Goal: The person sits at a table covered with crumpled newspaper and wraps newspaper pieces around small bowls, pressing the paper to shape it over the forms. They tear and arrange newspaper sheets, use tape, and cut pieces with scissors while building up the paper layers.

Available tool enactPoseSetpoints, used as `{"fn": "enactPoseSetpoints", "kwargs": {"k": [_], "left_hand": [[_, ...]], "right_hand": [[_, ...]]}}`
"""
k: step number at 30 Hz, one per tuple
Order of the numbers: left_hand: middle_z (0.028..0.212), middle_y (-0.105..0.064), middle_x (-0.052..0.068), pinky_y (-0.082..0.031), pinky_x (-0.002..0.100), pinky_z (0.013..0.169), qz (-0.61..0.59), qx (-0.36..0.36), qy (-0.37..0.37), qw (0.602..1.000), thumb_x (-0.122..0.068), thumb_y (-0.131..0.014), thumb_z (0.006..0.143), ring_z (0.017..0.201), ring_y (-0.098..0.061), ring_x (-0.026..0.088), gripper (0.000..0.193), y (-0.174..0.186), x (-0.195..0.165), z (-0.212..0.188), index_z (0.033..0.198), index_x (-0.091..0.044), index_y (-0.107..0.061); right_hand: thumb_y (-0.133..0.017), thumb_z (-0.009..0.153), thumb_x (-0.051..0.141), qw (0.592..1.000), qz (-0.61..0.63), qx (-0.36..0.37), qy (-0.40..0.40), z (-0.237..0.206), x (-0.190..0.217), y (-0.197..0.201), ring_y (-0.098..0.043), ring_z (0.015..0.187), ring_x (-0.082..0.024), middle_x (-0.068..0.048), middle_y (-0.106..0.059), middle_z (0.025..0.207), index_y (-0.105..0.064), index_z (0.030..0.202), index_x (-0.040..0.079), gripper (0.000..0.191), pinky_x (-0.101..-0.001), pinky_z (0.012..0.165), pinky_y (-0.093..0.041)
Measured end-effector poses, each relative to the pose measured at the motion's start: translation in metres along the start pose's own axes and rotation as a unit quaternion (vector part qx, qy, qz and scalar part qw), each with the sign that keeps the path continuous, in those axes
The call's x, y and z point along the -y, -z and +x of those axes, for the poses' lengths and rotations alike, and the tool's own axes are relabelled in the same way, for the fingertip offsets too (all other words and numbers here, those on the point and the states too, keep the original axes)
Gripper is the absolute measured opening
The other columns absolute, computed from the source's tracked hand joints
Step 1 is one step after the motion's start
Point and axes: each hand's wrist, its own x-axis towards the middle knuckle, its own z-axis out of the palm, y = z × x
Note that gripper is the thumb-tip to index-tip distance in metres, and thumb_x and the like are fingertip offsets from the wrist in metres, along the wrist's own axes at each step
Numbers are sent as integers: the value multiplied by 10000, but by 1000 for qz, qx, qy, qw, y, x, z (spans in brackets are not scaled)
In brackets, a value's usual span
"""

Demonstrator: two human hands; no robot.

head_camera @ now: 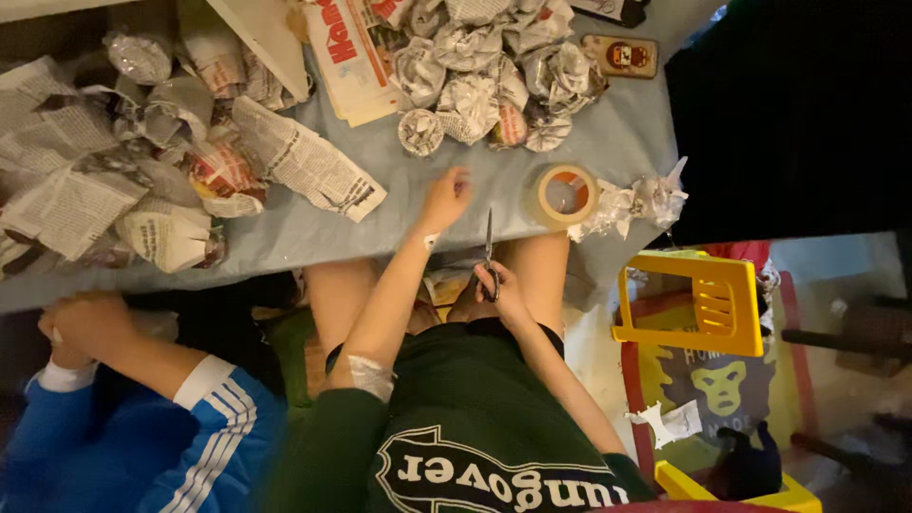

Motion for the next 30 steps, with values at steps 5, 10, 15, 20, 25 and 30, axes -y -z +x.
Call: {"fn": "enactPoseSetpoints", "kwargs": {"k": [5, 10, 15, 20, 25, 30], "left_hand": [[1015, -732, 84, -573, 326, 783, -386, 90, 149, 906, -425, -510, 1059, 823, -698, 174, 484, 8, 11, -5, 1400, -81, -497], [1054, -652, 104, -578, 353, 799, -250, 84, 83, 961, -154, -748, 907, 901, -669, 194, 598, 11, 1, -8, 1396, -68, -415], [1096, -703, 88, -600, 322, 800, -237, 74, 67, 966, -34, -674, 942, 934, -739, 192, 550, 9, -3, -9, 1436, -64, -434], [1027, -729, 120, -610, 290, 655, -257, 30, 121, 958, -44, -709, 954, 826, -757, 188, 472, 10, 2, -8, 1380, -34, -506], [1015, -750, 128, -594, 281, 621, -263, 14, 134, 955, -49, -678, 958, 818, -773, 198, 436, 18, -1, -11, 1352, -43, -490], [994, -770, 154, -615, 287, 610, -258, -7, 137, 956, -29, -684, 919, 783, -781, 209, 457, 21, -14, -11, 1332, -28, -490]], "right_hand": [[-529, 1004, 515, 988, 124, 79, -35, 3, 3, -4, -603, 679, -128, -48, -642, 752, -612, 1085, 100, 431, -247, 619, -411], [-507, 1033, 598, 974, 183, 128, -28, 4, 5, -16, -569, 718, -145, -91, -650, 810, -588, 1137, 90, 525, -255, 625, -380], [-580, 1004, 539, 979, 164, 110, -59, 6, 14, -17, -586, 705, -148, -66, -650, 804, -585, 1133, 76, 480, -281, 597, -405], [-582, 979, 582, 996, -15, 81, -32, 26, 34, -14, -558, 627, -86, -25, -671, 757, -627, 1156, 79, 536, -239, 565, -408], [-629, 960, 585, 994, -69, 77, -46, 37, 46, -19, -619, 641, -95, -30, -673, 752, -650, 1142, 41, 574, -240, 553, -414], [-604, 943, 589, 995, -45, 72, -56, 39, 44, -23, -578, 593, -90, -31, -667, 704, -652, 1156, 83, 551, -233, 524, -394]]}}
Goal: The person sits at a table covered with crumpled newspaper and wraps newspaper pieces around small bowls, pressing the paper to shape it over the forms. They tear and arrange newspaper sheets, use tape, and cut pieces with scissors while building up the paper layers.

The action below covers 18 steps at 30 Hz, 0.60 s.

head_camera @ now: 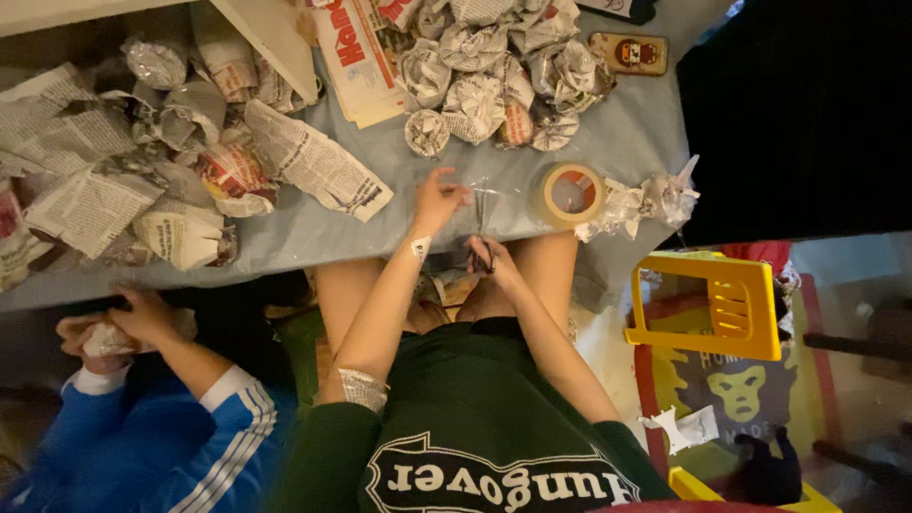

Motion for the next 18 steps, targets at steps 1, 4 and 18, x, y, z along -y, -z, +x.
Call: {"fn": "enactPoseSetpoints", "kwargs": {"k": [1, 4, 18], "left_hand": [[988, -774, 158, -611, 285, 606, 6, -7, 1, 1000, -33, -690, 921, 772, -780, 208, 451, -1, -2, -1, 1326, -21, -493], [971, -784, 147, -586, 281, 588, 41, -16, 11, 999, -42, -696, 913, 754, -781, 203, 450, -1, -6, -3, 1313, -8, -492], [926, -760, 76, -568, 281, 642, 156, -25, -58, 986, -97, -755, 909, 731, -744, 166, 238, 45, 11, -15, 1123, -30, -675]], "right_hand": [[-608, 948, 582, 1000, 24, 0, 0, 1, 0, 1, -583, 598, -93, -26, -660, 714, -648, 1152, 76, 547, -234, 518, -385], [-615, 972, 557, 999, 46, -2, 15, 4, 0, 8, -584, 603, -93, -20, -650, 722, -646, 1139, 58, 527, -234, 517, -380], [-741, 982, 296, 996, -13, -52, 76, 8, -16, 10, -561, 541, -114, -31, -592, 649, -654, 978, 8, 301, -267, 519, -409]]}}
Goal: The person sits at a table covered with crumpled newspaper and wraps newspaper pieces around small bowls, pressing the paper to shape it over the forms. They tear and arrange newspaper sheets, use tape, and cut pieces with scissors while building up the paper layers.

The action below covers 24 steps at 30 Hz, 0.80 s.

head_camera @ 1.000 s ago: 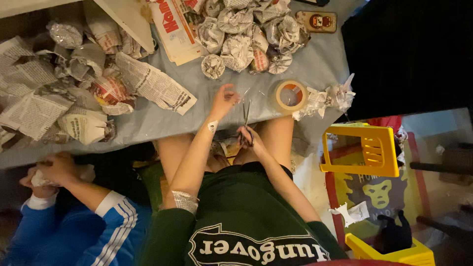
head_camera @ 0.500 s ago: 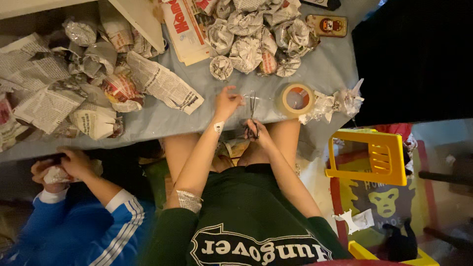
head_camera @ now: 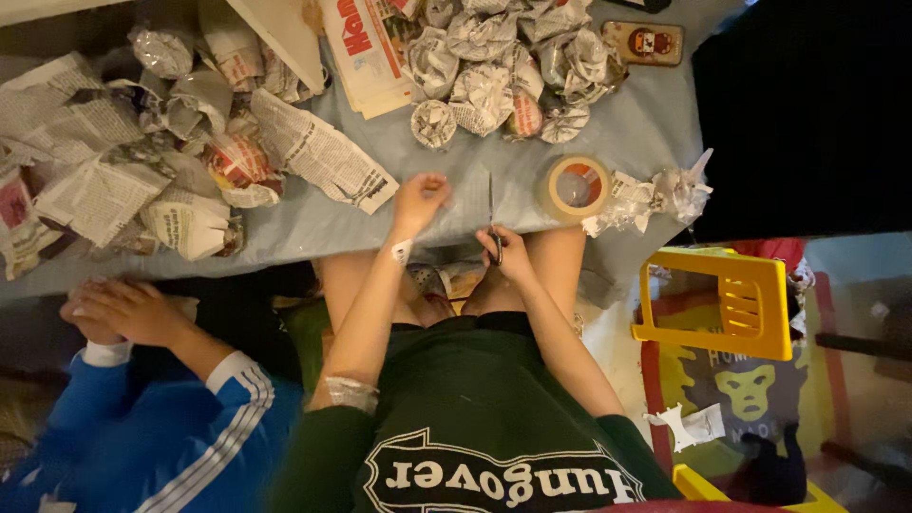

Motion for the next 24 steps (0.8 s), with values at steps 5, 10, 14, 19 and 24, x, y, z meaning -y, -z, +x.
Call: {"fn": "enactPoseSetpoints", "kwargs": {"k": [5, 10, 14, 19, 24], "left_hand": [[872, -769, 72, -545, 405, 693, 278, 139, -171, 935, -114, -822, 726, 821, -737, 288, 262, 36, 10, -34, 956, -106, -697], [953, -741, 107, -530, 474, 710, 417, 88, -143, 893, -99, -744, 768, 849, -700, 357, 267, 32, 33, -49, 1023, -111, -668], [979, -736, 110, -535, 466, 728, 534, 55, -140, 832, -151, -759, 799, 860, -720, 322, 308, 23, 45, -51, 1087, -121, -651], [1205, -677, 117, -471, 464, 908, 608, -37, -176, 773, -322, -829, 644, 1062, -650, 325, 890, 24, 40, -63, 1443, -107, -499], [1357, -571, 113, -365, 517, 999, 536, 17, -143, 832, -395, -894, 654, 1222, -526, 313, 872, 45, 16, -44, 1408, -119, -555]], "right_hand": [[-743, 953, 287, 999, 34, 23, -12, 0, -16, 0, -568, 534, -113, -11, -614, 690, -667, 981, 5, 294, -270, 507, -450], [-748, 946, 289, 999, 22, 21, -34, -2, -25, -4, -574, 530, -115, -17, -607, 677, -681, 994, 16, 285, -266, 505, -453], [-754, 957, 294, 999, 15, 29, -14, -1, -28, -6, -579, 531, -116, -30, -603, 671, -673, 988, 16, 292, -262, 506, -444], [-759, 948, 288, 999, 40, 15, -26, -1, -31, -6, -562, 543, -92, 1, -590, 687, -675, 990, 24, 281, -263, 498, -456], [-727, 974, 303, 999, -35, 13, 1, -7, -29, 1, -581, 533, -96, -15, -601, 658, -677, 1002, 37, 272, -249, 507, -420]]}}
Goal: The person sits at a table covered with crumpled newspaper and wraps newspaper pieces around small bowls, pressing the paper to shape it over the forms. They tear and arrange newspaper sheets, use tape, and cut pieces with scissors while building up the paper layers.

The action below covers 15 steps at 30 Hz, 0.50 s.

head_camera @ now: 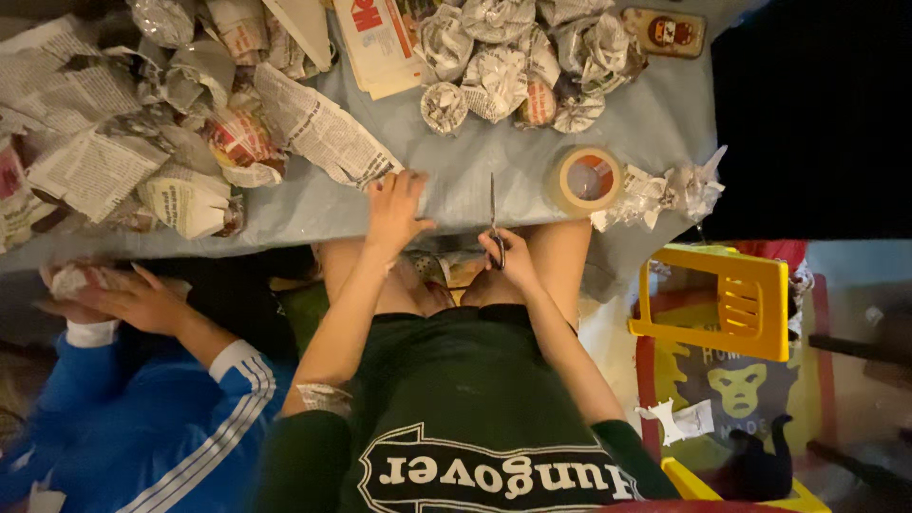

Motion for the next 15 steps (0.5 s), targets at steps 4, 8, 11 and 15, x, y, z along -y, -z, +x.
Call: {"fn": "enactPoseSetpoints", "kwargs": {"k": [4, 8, 11, 15], "left_hand": [[1312, -636, 67, -377, 505, 1036, -96, -38, -24, 994, -341, -835, 822, 1245, -574, 299, 555, 6, -3, 35, 1313, -178, -633], [1323, -650, 126, -422, 513, 988, -170, -26, -25, 985, -303, -754, 911, 1206, -605, 343, 451, -4, -39, 81, 1312, -141, -626], [1369, -609, 173, -466, 496, 996, -243, -32, -41, 969, -284, -736, 898, 1216, -580, 384, 565, -14, -77, 106, 1399, -79, -571], [1144, -703, 178, -526, 459, 865, -277, -18, -27, 960, -268, -784, 839, 1030, -673, 355, 523, -25, -110, 121, 1290, -69, -610]], "right_hand": [[-720, 972, 291, 998, 61, -4, -15, -5, 5, 7, -579, 521, -103, -8, -592, 639, -670, 1023, 46, 255, -253, 507, -435], [-698, 981, 291, 998, 61, -18, -5, -11, 6, 18, -566, 507, -108, -17, -607, 621, -641, 1030, 45, 257, -263, 464, -398], [-698, 983, 282, 996, 90, -18, 4, -20, 4, 30, -578, 507, -118, -21, -604, 623, -634, 1037, 41, 255, -274, 469, -440], [-709, 981, 259, 995, 92, -31, 5, -26, 3, 42, -605, 530, -127, -18, -602, 654, -627, 1041, 39, 243, -280, 500, -490]]}}
